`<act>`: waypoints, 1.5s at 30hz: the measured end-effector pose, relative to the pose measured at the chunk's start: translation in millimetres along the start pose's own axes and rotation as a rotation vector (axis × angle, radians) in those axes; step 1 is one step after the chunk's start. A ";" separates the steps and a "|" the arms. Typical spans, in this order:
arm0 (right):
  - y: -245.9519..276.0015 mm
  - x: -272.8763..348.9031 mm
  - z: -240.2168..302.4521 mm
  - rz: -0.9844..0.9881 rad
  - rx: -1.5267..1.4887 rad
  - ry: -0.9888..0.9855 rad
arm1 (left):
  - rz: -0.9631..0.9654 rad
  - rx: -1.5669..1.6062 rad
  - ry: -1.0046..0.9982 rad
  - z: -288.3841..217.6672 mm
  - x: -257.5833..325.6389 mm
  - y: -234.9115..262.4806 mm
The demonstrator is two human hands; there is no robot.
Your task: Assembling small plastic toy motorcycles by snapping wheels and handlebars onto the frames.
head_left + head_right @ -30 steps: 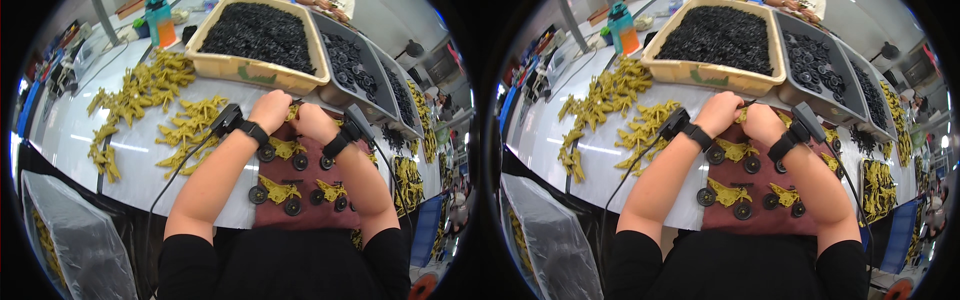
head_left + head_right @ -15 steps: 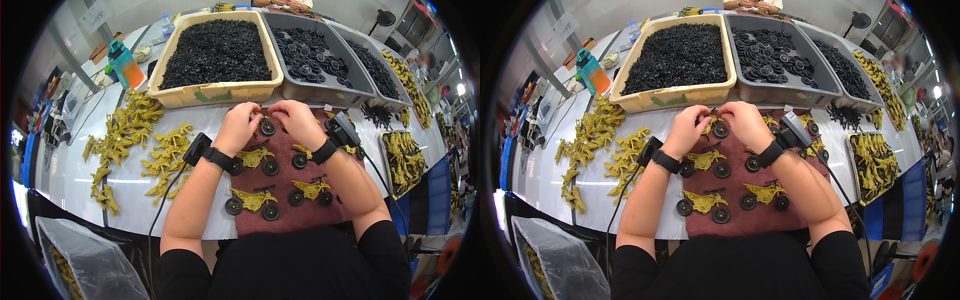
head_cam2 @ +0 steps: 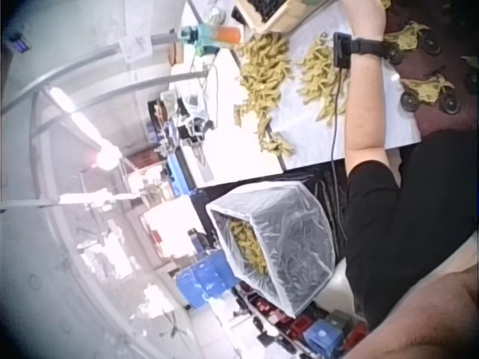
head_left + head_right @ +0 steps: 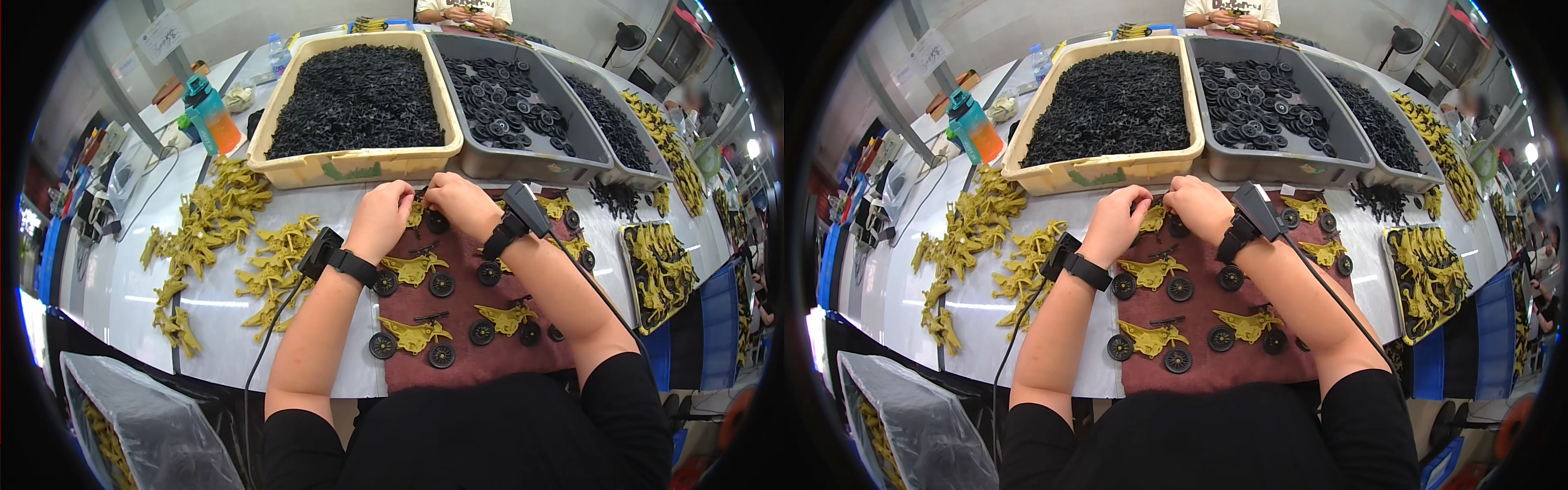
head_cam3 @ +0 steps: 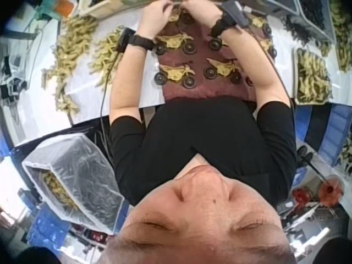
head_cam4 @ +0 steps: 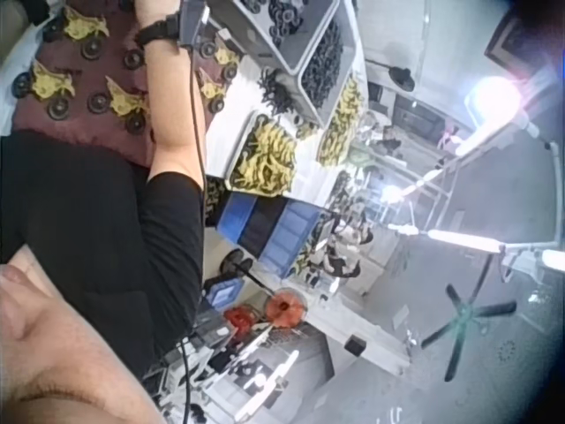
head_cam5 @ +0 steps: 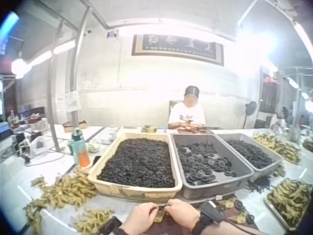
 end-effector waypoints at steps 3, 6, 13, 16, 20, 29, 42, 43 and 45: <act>3.1 1.2 0.8 -0.008 -0.001 0.083 | -0.010 0.002 -0.015 -1.7 -0.1 2.0; 18.2 9.0 -9.1 -0.108 -0.098 0.017 | -0.003 -0.034 -0.012 -1.8 -1.4 -0.3; 72.5 68.1 -41.7 -0.289 -0.218 -0.267 | 0.185 -0.087 -0.100 -32.5 3.1 -23.0; 68.3 94.6 -50.6 -0.274 -0.309 -0.449 | 0.195 -0.140 -0.291 -51.0 2.5 -49.4; 63.8 106.5 -42.0 -0.211 -0.055 -0.335 | 0.325 -0.384 -0.326 -71.7 -5.1 -95.1; 45.2 117.7 -38.2 -0.097 0.047 -0.418 | 0.362 -0.623 -0.287 -57.7 -11.6 -128.9; 32.3 109.7 -34.9 -0.037 0.220 -0.393 | 0.323 -0.572 -0.285 -52.1 -10.0 -131.8; 32.4 108.1 -34.7 -0.034 0.226 -0.415 | 0.355 -0.598 -0.297 -52.0 -10.0 -134.6; 28.9 105.1 -39.7 0.003 0.177 -0.491 | 0.351 -0.585 -0.302 -52.4 -10.6 -134.7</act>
Point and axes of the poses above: each hand's wrist, its own x-axis away from the middle knuckle, its own y-axis out of the back of the hand, z = x × y, the point moved 9 cm from there along -x, towards the middle knuckle, and after that the axes turned 12 degrees about y, right-handed, at the moved point
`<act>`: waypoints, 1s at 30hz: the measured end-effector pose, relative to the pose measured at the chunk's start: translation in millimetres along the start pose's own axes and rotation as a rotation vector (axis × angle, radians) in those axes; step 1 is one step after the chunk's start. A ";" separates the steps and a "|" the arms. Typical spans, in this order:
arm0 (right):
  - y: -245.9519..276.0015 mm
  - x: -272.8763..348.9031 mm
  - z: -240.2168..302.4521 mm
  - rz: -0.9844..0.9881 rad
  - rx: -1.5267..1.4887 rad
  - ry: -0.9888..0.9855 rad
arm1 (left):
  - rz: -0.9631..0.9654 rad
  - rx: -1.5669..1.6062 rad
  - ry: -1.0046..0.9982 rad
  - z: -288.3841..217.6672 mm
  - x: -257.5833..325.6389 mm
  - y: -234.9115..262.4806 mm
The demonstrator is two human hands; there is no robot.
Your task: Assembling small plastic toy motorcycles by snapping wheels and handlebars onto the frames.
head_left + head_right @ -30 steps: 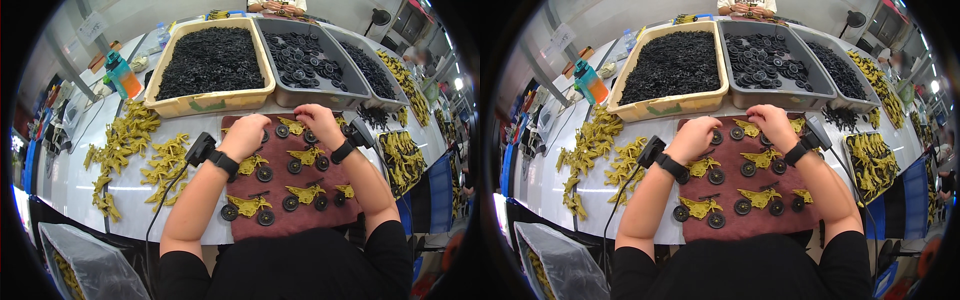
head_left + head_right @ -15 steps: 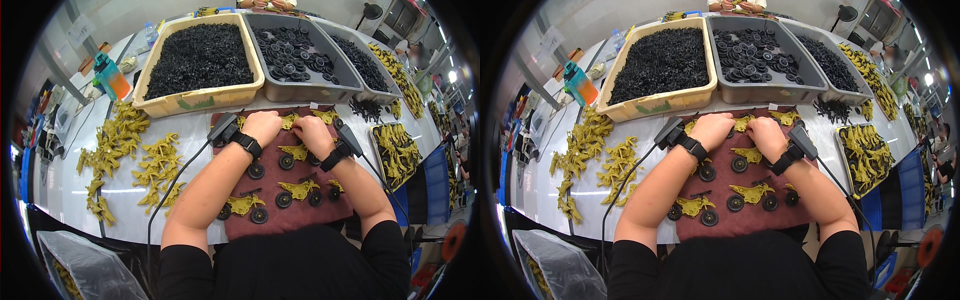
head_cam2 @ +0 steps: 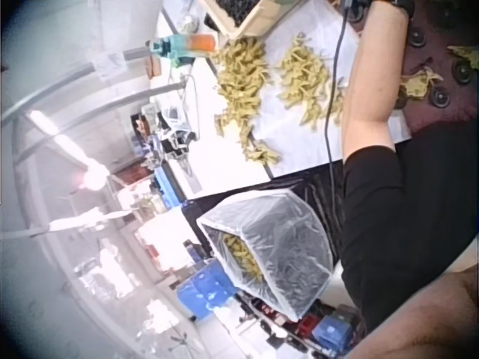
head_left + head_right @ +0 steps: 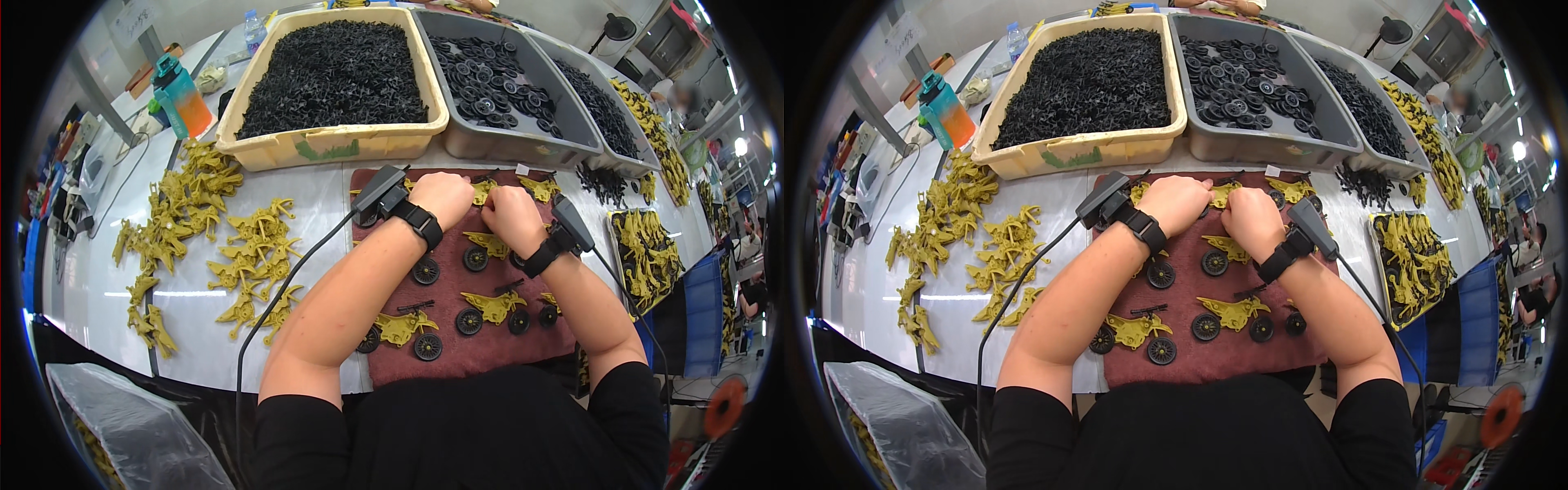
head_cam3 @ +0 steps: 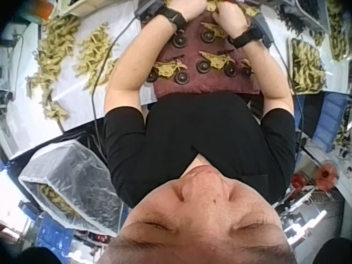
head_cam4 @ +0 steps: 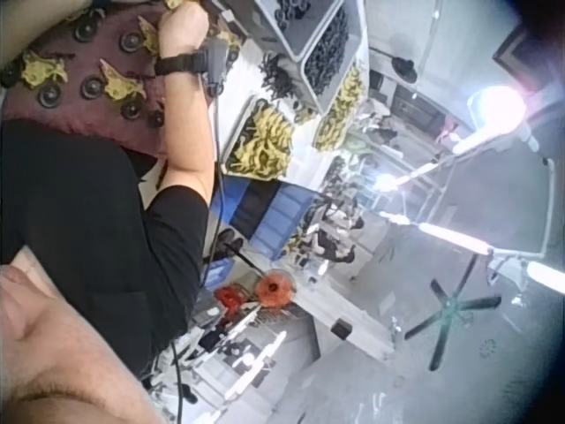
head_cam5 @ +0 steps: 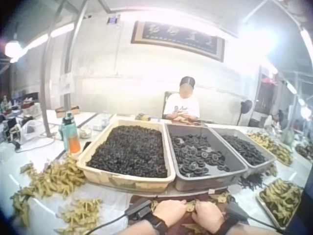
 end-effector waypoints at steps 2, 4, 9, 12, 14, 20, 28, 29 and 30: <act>-1.5 -6.2 -2.9 0.055 -0.039 -0.074 | -0.004 0.010 -0.005 1.0 0.0 -0.5; -5.9 -8.5 -16.0 0.145 -0.186 -0.241 | -0.001 0.017 0.004 -0.1 -1.3 3.1; -23.8 -10.9 -36.2 0.237 -0.219 -0.359 | 0.014 0.038 -0.007 -4.0 -2.0 7.9; -21.9 -14.5 -33.4 0.304 -0.168 -0.313 | 0.037 0.018 0.015 -2.1 -2.0 7.4; -14.6 -13.2 -25.3 0.336 -0.208 -0.298 | 0.047 0.016 0.015 -1.5 -0.5 6.8; -10.6 -13.4 -19.4 0.390 -0.200 -0.340 | 0.095 0.016 0.014 -1.2 -2.0 7.3; -20.8 -12.8 -23.4 0.457 -0.255 -0.453 | 0.128 -0.003 0.033 -3.4 0.8 13.1; -20.4 -14.0 -21.0 0.449 -0.247 -0.462 | 0.127 -0.014 0.027 -3.0 1.1 13.2; -25.0 -13.0 -23.2 0.461 -0.224 -0.510 | 0.127 -0.016 0.021 -3.1 0.3 11.2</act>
Point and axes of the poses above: each hand's wrist, its own x-axis away from the middle knuckle, its own y-axis out of the back of the hand, z = x × y, the point moved 9 cm from there along -x, towards the middle knuckle, and after that the axes turned 12 degrees about y, right-handed, at the moved point
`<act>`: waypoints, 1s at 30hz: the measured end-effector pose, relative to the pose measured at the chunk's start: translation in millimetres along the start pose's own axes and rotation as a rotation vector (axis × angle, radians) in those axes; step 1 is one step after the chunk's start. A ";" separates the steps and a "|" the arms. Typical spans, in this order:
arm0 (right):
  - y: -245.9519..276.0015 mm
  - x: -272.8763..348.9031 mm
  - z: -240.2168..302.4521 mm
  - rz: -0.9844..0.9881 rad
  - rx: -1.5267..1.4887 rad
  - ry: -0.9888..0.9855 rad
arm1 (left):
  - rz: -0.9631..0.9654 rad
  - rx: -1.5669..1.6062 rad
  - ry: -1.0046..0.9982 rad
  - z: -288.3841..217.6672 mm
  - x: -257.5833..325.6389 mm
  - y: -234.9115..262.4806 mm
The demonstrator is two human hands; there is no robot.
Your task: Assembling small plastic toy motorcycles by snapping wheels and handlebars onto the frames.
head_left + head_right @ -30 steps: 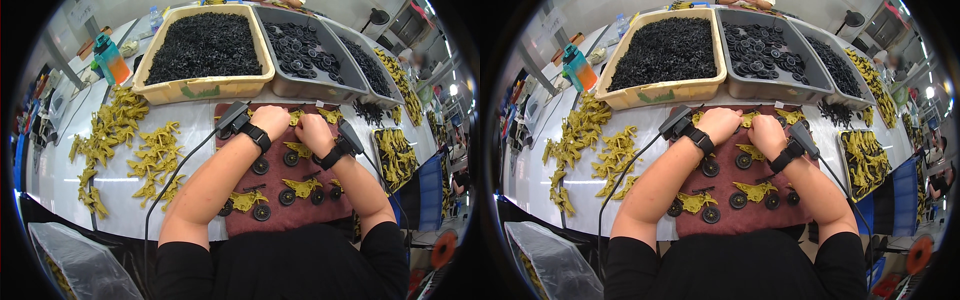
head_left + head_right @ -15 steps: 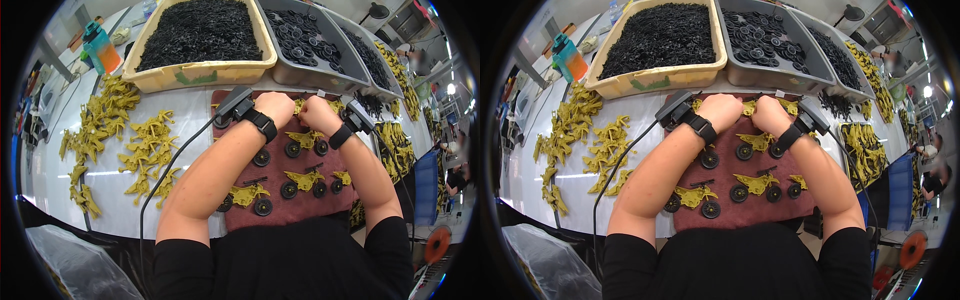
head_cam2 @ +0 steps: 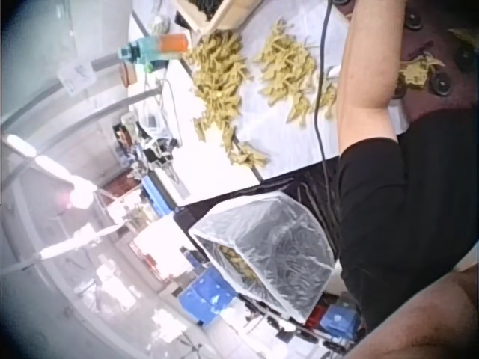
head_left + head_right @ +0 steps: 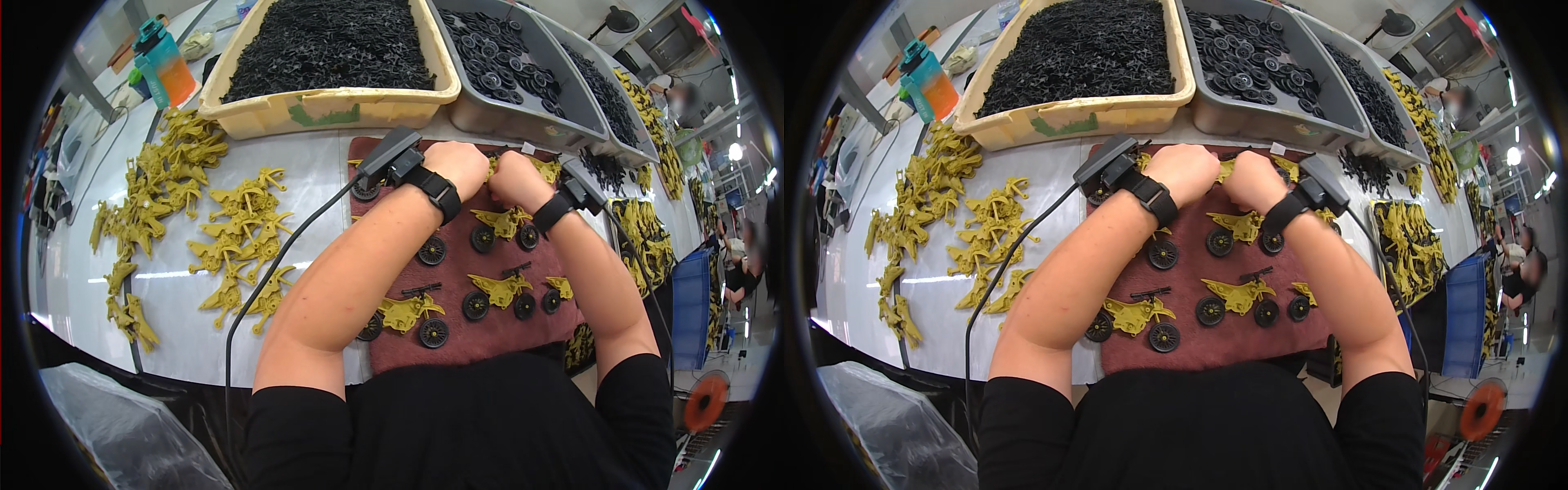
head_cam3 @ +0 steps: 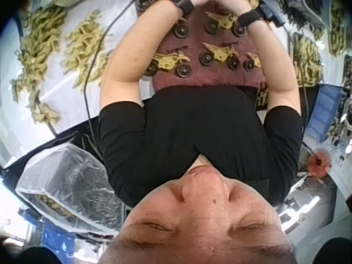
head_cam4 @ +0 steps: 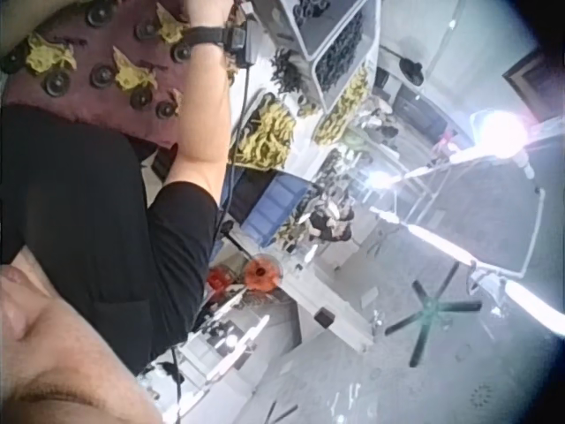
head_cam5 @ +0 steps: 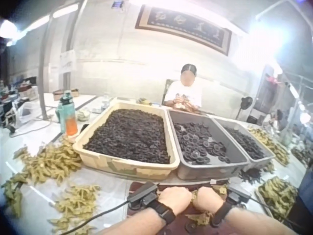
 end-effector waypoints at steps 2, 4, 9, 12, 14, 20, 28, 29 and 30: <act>-5.4 -3.1 16.7 -0.063 0.268 0.147 | -0.024 0.063 0.008 2.1 -2.8 -2.7; -6.5 1.1 31.1 -0.153 0.349 0.225 | -0.004 0.085 0.034 4.6 -5.0 -4.4; 1.0 -1.7 35.1 -0.095 0.333 0.194 | 0.094 0.067 0.017 9.2 -6.7 -7.7; 2.8 -2.5 18.5 0.024 0.210 0.118 | 0.125 0.053 0.045 9.0 -7.3 -9.0; -0.1 5.6 3.3 0.057 -0.093 -0.022 | 0.178 0.067 0.056 11.2 -7.5 -11.9; 22.8 26.0 3.8 -0.012 -0.219 0.103 | 0.069 0.299 -0.013 21.3 -5.6 -2.1; 64.6 52.6 9.4 -0.300 -0.585 0.448 | 0.078 1.025 -0.058 2.3 4.0 33.4; 68.3 60.8 20.2 -0.325 -0.605 0.624 | 0.234 1.203 -0.033 -8.4 8.0 27.7; 56.2 60.7 22.5 -0.189 -0.783 0.673 | 0.248 1.180 -0.047 -15.6 11.7 29.1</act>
Point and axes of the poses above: each hand's wrist, its own x-axis away from the middle knuckle, its own y-axis out of the back of the hand, z = x × y, the point moved 9 cm from there along -x, towards the middle knuckle, and after that the axes turned 12 degrees about y, right-handed, at the moved point
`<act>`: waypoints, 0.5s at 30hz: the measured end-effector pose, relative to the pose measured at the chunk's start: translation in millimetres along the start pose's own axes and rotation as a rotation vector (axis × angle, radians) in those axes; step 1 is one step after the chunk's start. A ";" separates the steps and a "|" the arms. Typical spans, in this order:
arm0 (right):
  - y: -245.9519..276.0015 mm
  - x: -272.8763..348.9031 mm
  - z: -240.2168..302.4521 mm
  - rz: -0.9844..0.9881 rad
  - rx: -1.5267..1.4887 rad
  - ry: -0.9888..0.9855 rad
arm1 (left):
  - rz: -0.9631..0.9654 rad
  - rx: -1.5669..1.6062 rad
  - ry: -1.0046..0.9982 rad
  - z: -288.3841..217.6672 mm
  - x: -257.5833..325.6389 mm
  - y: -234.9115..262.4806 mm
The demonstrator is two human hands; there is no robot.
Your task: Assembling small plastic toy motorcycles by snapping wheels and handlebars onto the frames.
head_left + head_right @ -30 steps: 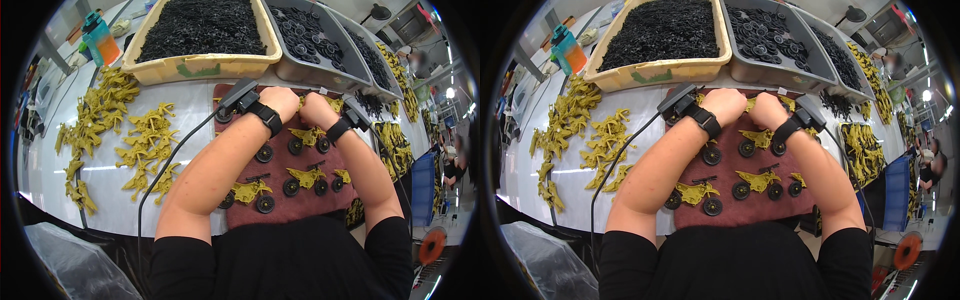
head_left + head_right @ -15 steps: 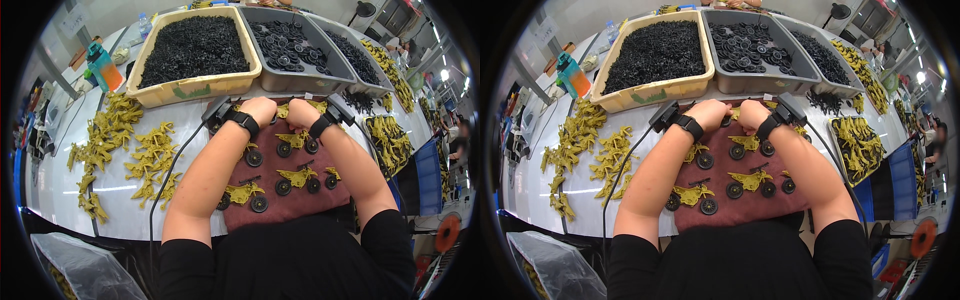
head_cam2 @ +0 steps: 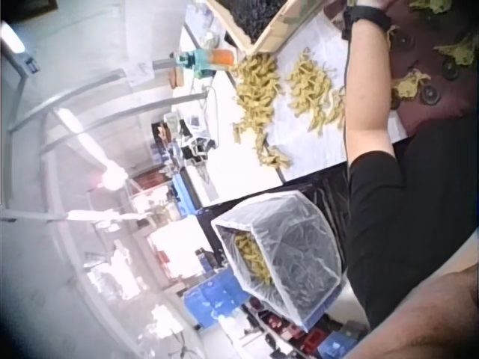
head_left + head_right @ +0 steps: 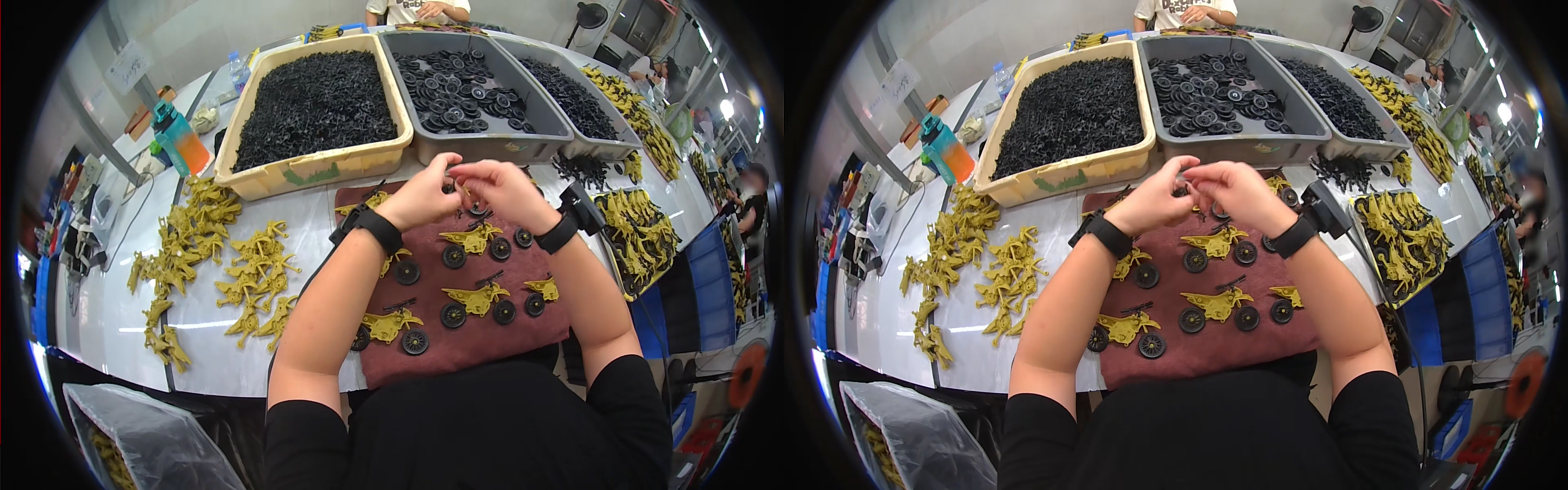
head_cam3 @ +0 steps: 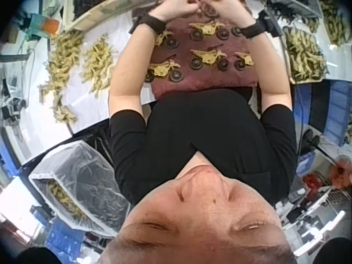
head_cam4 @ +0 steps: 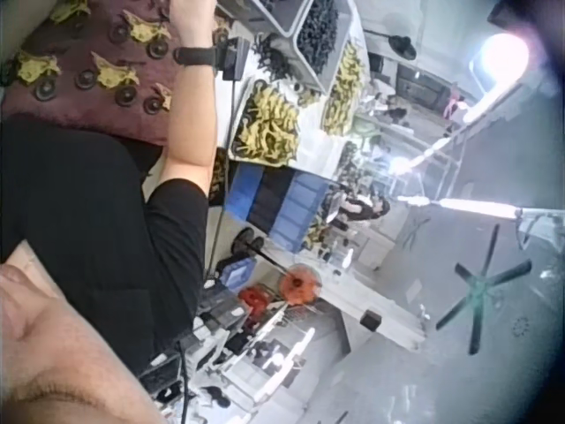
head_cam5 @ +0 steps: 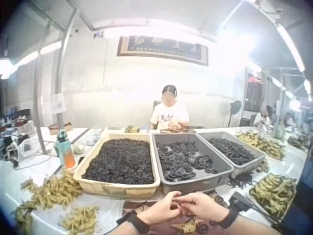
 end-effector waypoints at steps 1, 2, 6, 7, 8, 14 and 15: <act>-0.7 2.3 -1.8 0.011 0.068 0.015 | -0.053 -0.079 -0.010 -2.7 1.7 -1.1; 2.8 4.0 -2.0 -0.019 0.123 0.063 | -0.064 -0.079 -0.036 -1.8 -0.6 -3.8; 9.5 11.9 6.8 -0.078 0.178 0.217 | -0.089 -0.132 -0.078 -0.8 -7.8 -13.5; 13.2 15.4 9.1 -0.087 0.177 0.217 | -0.082 -0.138 -0.078 -5.5 -8.7 -15.2; 18.0 19.4 7.1 -0.100 0.133 0.146 | 0.022 -0.048 0.015 -2.3 -11.2 -22.4; 55.8 34.5 -25.5 -0.183 -0.116 -0.040 | 0.145 0.042 0.141 5.6 -30.1 -47.2; 61.8 37.3 -27.1 -0.192 -0.114 -0.041 | 0.153 0.038 0.139 4.7 -33.6 -50.3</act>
Point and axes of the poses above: each hand's wrist, its own x-axis away from the middle knuckle, its own y-axis out of the back of the hand, z = x × y, the point moved 9 cm from there along -x, towards the middle knuckle, and after that the axes turned 12 degrees about y, right-handed, at the moved point
